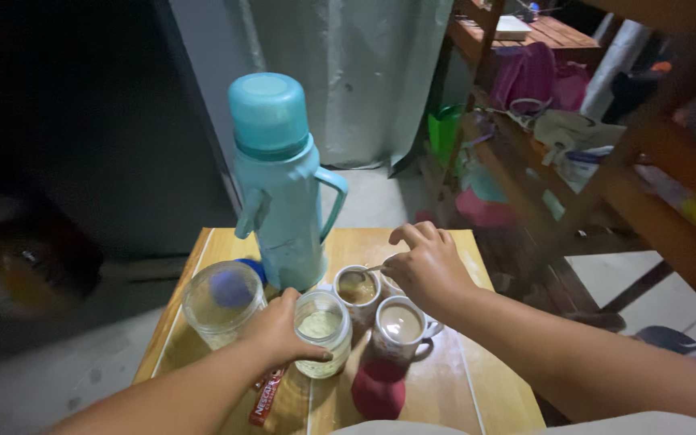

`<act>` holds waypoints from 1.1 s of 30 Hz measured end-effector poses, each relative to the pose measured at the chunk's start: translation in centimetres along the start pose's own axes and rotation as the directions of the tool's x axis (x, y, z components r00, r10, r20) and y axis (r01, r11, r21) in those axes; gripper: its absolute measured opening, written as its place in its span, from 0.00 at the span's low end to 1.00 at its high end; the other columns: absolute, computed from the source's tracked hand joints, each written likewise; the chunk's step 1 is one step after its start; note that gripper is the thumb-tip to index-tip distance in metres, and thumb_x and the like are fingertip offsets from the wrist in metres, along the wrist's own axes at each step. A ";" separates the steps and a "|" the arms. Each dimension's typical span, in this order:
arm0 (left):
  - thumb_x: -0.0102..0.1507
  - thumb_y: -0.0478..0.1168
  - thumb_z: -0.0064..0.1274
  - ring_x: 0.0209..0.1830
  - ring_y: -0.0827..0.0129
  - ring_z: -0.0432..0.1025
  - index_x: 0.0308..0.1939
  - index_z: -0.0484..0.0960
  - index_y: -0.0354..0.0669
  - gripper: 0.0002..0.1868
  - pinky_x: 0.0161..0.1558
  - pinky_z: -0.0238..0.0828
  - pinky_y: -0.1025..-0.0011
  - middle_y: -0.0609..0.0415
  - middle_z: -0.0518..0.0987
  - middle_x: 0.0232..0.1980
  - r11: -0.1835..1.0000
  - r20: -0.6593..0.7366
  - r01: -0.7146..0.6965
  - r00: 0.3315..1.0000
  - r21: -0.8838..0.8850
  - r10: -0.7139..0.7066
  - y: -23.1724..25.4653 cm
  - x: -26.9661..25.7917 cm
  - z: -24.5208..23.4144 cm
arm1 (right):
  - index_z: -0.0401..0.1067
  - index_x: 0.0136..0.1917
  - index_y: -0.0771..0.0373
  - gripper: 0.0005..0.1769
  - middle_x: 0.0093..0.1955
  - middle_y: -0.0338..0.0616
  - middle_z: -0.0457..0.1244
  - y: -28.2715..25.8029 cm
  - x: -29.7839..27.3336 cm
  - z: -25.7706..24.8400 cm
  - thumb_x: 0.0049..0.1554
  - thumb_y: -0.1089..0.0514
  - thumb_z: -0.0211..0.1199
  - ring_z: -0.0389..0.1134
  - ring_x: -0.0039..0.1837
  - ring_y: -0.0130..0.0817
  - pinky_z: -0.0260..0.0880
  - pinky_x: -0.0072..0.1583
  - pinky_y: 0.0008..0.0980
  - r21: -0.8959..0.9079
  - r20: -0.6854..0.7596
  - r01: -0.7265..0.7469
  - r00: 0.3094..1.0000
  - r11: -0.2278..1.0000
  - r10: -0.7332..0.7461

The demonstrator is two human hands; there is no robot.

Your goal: The person scoops a light-colored powder from a jar into three mugs and stirs each mug with a spoon. They then place the jar lid back on and adjust the thermos on the table.

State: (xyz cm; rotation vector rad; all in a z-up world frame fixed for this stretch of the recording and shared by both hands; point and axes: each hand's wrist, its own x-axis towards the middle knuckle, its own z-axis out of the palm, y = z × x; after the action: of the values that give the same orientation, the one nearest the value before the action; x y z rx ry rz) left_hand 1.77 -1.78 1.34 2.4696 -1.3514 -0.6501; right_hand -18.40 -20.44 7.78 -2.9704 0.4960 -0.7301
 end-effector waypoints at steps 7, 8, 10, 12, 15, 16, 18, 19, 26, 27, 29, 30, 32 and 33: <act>0.36 0.65 0.77 0.61 0.53 0.75 0.61 0.65 0.47 0.58 0.58 0.73 0.59 0.44 0.77 0.60 0.999 0.026 0.038 0.999 -0.005 -0.037 0.4 0.7 -0.1 | 0.84 0.39 0.54 0.08 0.55 0.43 0.67 1.6 -2.4 -0.1 0.51 0.50 0.70 0.65 0.60 0.45 0.65 0.58 0.45 0.078 -0.123 -0.104 0.986 0.992 0.113; 0.36 0.65 0.76 0.60 0.53 0.76 0.61 0.66 0.47 0.57 0.58 0.73 0.60 0.44 0.79 0.59 0.999 0.029 0.028 0.999 -0.027 -0.027 0.3 0.6 -0.1 | 0.84 0.39 0.55 0.08 0.54 0.43 0.68 2.2 -2.7 0.2 0.51 0.50 0.70 0.65 0.59 0.46 0.66 0.57 0.46 0.093 -0.148 -0.167 0.973 0.982 0.180; 0.35 0.64 0.76 0.58 0.54 0.77 0.60 0.66 0.47 0.56 0.57 0.74 0.60 0.44 0.80 0.57 0.999 0.028 0.015 1.000 -0.049 -0.014 0.2 0.7 0.0 | 0.84 0.38 0.58 0.10 0.51 0.45 0.69 3.3 -3.3 0.9 0.50 0.51 0.71 0.66 0.57 0.49 0.66 0.54 0.46 0.131 -0.197 -0.287 0.931 0.949 0.308; 0.35 0.64 0.77 0.58 0.53 0.77 0.60 0.66 0.47 0.57 0.57 0.74 0.60 0.44 0.80 0.57 0.999 0.022 0.010 1.000 -0.047 -0.009 0.1 0.8 0.2 | 0.83 0.41 0.60 0.11 0.50 0.47 0.69 5.3 -3.9 0.8 0.54 0.51 0.68 0.69 0.54 0.46 0.68 0.55 0.43 0.241 -0.141 -0.387 0.894 0.890 0.426; 0.37 0.63 0.77 0.58 0.52 0.77 0.60 0.65 0.46 0.56 0.57 0.74 0.59 0.42 0.79 0.58 0.999 0.033 0.032 0.999 -0.034 -0.031 -0.3 0.9 0.6 | 0.79 0.45 0.61 0.13 0.47 0.48 0.71 7.5 -5.2 0.8 0.55 0.49 0.68 0.72 0.51 0.43 0.71 0.54 0.41 0.465 -0.006 -0.611 0.722 0.641 0.692; 0.37 0.63 0.77 0.59 0.52 0.76 0.60 0.65 0.46 0.56 0.58 0.74 0.59 0.42 0.79 0.58 0.999 0.031 0.024 0.999 -0.029 -0.023 -0.5 0.9 0.7 | 0.77 0.45 0.62 0.14 0.46 0.48 0.72 7.9 -5.6 0.7 0.55 0.49 0.68 0.73 0.50 0.42 0.72 0.53 0.40 0.533 0.061 -0.675 0.631 0.509 0.773; 0.38 0.63 0.77 0.60 0.52 0.76 0.60 0.65 0.45 0.56 0.59 0.73 0.59 0.42 0.79 0.58 1.000 0.025 0.009 1.000 -0.019 -0.009 -0.7 0.9 0.9 | 0.81 0.42 0.62 0.14 0.46 0.49 0.70 8.6 -6.6 0.0 0.56 0.49 0.66 0.72 0.49 0.43 0.70 0.52 0.42 0.444 0.096 -0.703 0.654 0.555 0.751; 0.37 0.63 0.77 0.60 0.52 0.75 0.60 0.65 0.45 0.56 0.59 0.72 0.59 0.42 0.79 0.58 0.999 0.008 0.000 1.000 -0.032 0.000 -0.7 0.8 1.0 | 0.84 0.41 0.63 0.16 0.47 0.49 0.69 8.8 -7.0 -0.5 0.56 0.49 0.65 0.71 0.49 0.44 0.70 0.52 0.43 0.398 0.115 -0.712 0.664 0.578 0.739; 0.39 0.63 0.76 0.61 0.53 0.75 0.64 0.63 0.46 0.57 0.60 0.72 0.59 0.44 0.79 0.59 0.998 0.004 0.004 1.000 -0.063 -0.004 -0.7 0.0 0.8 | 0.84 0.37 0.58 0.10 0.50 0.44 0.70 6.9 -7.1 -1.6 0.52 0.52 0.68 0.67 0.56 0.45 0.66 0.59 0.44 0.064 -0.031 -0.414 0.909 0.908 0.416; 0.39 0.63 0.76 0.61 0.54 0.75 0.64 0.63 0.47 0.57 0.60 0.71 0.59 0.44 0.79 0.60 0.998 0.003 -0.001 1.000 -0.069 0.001 -0.6 -0.2 0.8 | 0.85 0.36 0.57 0.09 0.51 0.43 0.69 6.2 -7.0 -1.3 0.51 0.51 0.69 0.66 0.57 0.46 0.66 0.58 0.44 0.025 0.016 -0.402 0.916 0.915 0.402; 0.39 0.61 0.77 0.62 0.54 0.75 0.65 0.63 0.47 0.58 0.61 0.71 0.60 0.45 0.78 0.60 0.995 0.001 0.008 1.000 -0.098 -0.008 -0.4 -0.4 0.7 | 0.85 0.37 0.54 0.08 0.53 0.41 0.68 4.7 -6.7 -0.7 0.49 0.50 0.70 0.65 0.59 0.46 0.66 0.58 0.44 -0.012 0.090 -0.323 0.942 0.946 0.323; 0.39 0.60 0.77 0.62 0.54 0.75 0.65 0.62 0.47 0.58 0.61 0.71 0.60 0.45 0.78 0.60 0.994 -0.002 0.012 1.000 -0.113 -0.013 -0.4 -0.5 0.7 | 0.85 0.38 0.53 0.08 0.54 0.41 0.68 4.0 -6.7 -0.4 0.49 0.49 0.71 0.65 0.60 0.45 0.66 0.58 0.43 -0.008 0.117 -0.256 0.960 0.967 0.255; 0.38 0.59 0.78 0.62 0.54 0.75 0.64 0.64 0.46 0.57 0.61 0.71 0.61 0.44 0.79 0.60 0.987 -0.017 -0.010 1.000 -0.159 0.007 -0.3 -0.6 0.8 | 0.85 0.40 0.51 0.08 0.55 0.39 0.67 2.9 -6.6 0.3 0.48 0.49 0.71 0.64 0.60 0.44 0.65 0.58 0.44 -0.010 0.155 -0.161 0.975 0.987 0.160; 0.38 0.58 0.78 0.62 0.54 0.75 0.64 0.64 0.46 0.57 0.61 0.71 0.61 0.44 0.79 0.59 0.983 -0.025 -0.021 1.000 -0.181 0.017 -0.4 -0.6 0.9 | 0.85 0.40 0.50 0.08 0.55 0.39 0.67 2.4 -6.6 0.6 0.47 0.49 0.72 0.63 0.60 0.44 0.63 0.59 0.45 -0.018 0.168 -0.134 0.976 0.991 0.135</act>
State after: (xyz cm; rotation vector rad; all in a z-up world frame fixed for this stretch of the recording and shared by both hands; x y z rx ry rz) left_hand 1.35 -1.06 0.55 2.3106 -1.2464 -0.7042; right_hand -24.34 -20.64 4.00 -2.9333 0.6800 -0.4602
